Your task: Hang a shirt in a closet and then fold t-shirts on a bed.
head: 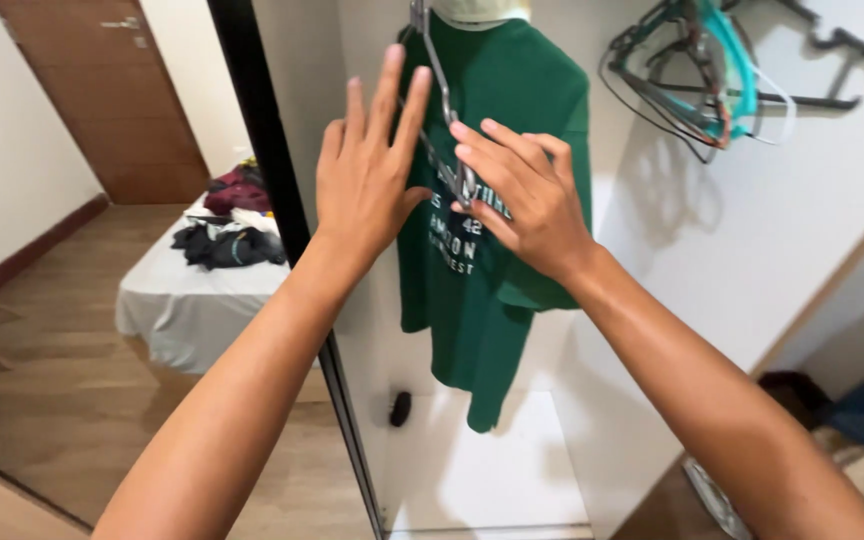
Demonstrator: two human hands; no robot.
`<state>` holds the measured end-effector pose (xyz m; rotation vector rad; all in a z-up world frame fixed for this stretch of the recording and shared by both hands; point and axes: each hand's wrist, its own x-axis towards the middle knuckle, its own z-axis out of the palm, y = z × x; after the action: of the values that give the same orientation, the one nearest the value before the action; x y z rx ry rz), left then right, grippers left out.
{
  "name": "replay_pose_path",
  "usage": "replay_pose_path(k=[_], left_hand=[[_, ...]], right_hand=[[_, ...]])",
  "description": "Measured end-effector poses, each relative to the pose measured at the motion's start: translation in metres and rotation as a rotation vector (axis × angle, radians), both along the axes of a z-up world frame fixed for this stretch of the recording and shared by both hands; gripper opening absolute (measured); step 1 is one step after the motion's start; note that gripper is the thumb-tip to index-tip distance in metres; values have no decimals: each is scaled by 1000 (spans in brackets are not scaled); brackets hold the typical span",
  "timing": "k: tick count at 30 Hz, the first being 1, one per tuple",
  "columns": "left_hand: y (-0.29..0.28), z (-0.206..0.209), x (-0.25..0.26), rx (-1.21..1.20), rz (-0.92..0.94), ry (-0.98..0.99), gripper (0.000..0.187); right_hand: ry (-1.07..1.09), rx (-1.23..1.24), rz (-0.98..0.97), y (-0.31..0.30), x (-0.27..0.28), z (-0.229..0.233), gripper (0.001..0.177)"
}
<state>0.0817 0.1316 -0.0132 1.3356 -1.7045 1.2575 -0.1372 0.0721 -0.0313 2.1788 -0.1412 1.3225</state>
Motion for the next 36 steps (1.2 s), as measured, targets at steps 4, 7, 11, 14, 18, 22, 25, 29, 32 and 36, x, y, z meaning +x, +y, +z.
replay_pose_path(k=[4, 7, 11, 14, 18, 22, 25, 29, 32, 36], left_hand=[[-5, -1, -26, -20, -194, -46, 126], [-10, 0, -52, -59, -285, -32, 119], [-12, 3, -86, -51, -391, -77, 103], [-9, 10, -113, -64, -466, -120, 93], [-11, 15, -151, -146, -483, -154, 83], [-11, 24, -193, -183, -493, -159, 75], [-19, 28, -221, -272, -512, -178, 61], [-22, 34, -250, -343, -536, -179, 52], [-21, 39, -264, -377, -513, -188, 50], [-24, 45, -276, -397, -513, -200, 48]], right_hand=[[8, 20, -32, 23, -45, -3, 64], [33, 16, -63, 38, -77, -1, 64], [36, 39, -100, 55, -118, 3, 64], [17, 51, -157, 75, -149, 7, 63], [-53, 7, -310, 102, -185, 14, 66], [-45, -52, -488, 123, -207, 18, 71], [-63, -7, -601, 133, -217, 20, 86], [-128, -33, -692, 131, -230, 20, 86], [-154, -49, -740, 129, -236, 21, 87], [-180, -83, -771, 124, -247, 22, 84]])
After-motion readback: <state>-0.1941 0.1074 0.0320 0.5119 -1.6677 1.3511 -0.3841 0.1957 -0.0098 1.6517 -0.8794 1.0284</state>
